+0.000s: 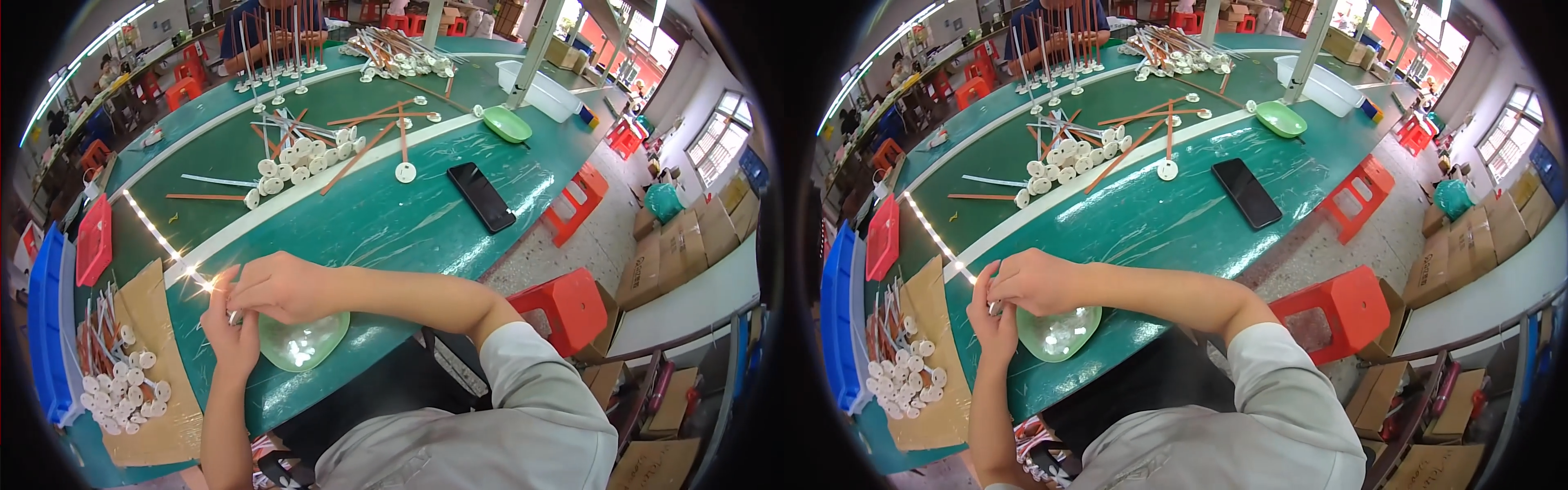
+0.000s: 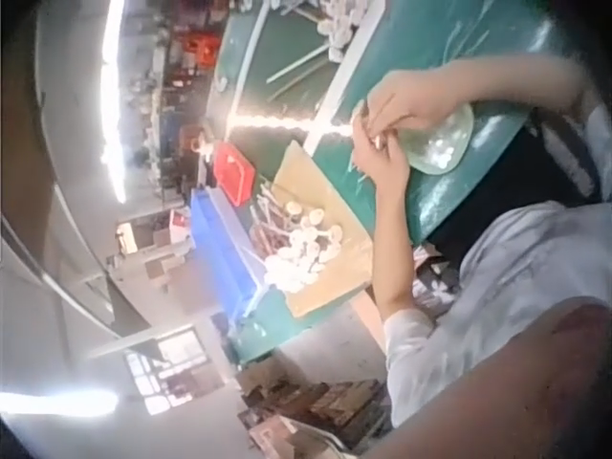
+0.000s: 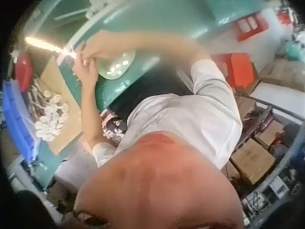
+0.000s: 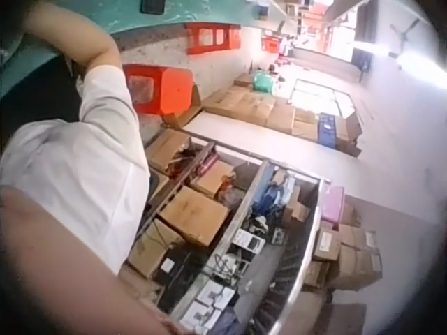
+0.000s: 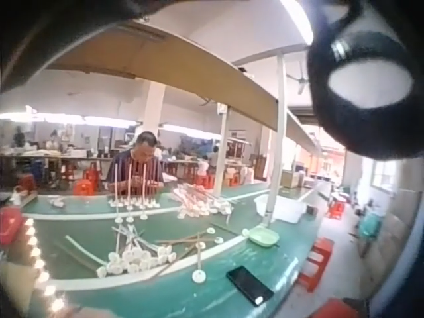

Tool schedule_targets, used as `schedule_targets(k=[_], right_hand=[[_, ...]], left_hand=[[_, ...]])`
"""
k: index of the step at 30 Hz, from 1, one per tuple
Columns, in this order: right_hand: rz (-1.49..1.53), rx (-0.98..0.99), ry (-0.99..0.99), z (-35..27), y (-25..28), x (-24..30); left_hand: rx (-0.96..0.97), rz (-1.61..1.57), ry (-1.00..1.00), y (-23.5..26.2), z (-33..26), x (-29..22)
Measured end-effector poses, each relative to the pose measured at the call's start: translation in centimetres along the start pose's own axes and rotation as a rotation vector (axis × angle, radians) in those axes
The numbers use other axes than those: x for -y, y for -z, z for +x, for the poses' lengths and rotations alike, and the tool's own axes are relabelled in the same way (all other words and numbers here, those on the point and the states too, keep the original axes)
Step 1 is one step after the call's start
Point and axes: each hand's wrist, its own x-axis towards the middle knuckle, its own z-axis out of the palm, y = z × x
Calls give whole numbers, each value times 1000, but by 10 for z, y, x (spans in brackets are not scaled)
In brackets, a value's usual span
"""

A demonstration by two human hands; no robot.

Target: Assembling LED light strips into plastic bases and securing them by hand.

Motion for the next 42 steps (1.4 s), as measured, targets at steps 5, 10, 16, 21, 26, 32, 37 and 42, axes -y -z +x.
schedule_targets(k=[5, 10, 16, 21, 26, 32, 37, 42], right_hand=[[-80, -42, 73, -3, -4, 7], [-253, 62, -28, -6, 5, 10], [-272, 238, -215, 0, 35, 1], [-373, 525, -317, -2, 39, -6], [-276, 588, -322, -14, 38, -5], [-288, 801, -383, -11, 39, 7], [-247, 826, -514, -13, 34, 6], [-115, 822, -509, -14, 33, -3]], left_hand=[[10, 46, -79, -3, -10, 2], [63, 206, -219, 6, -5, 10], [18, 219, -91, -1, 3, 12], [58, 320, -73, 0, 4, 18], [126, 333, 64, 5, 3, 17], [85, 322, -36, 3, 3, 21], [104, 349, -26, 4, 3, 22], [101, 356, -40, 4, 3, 23]])
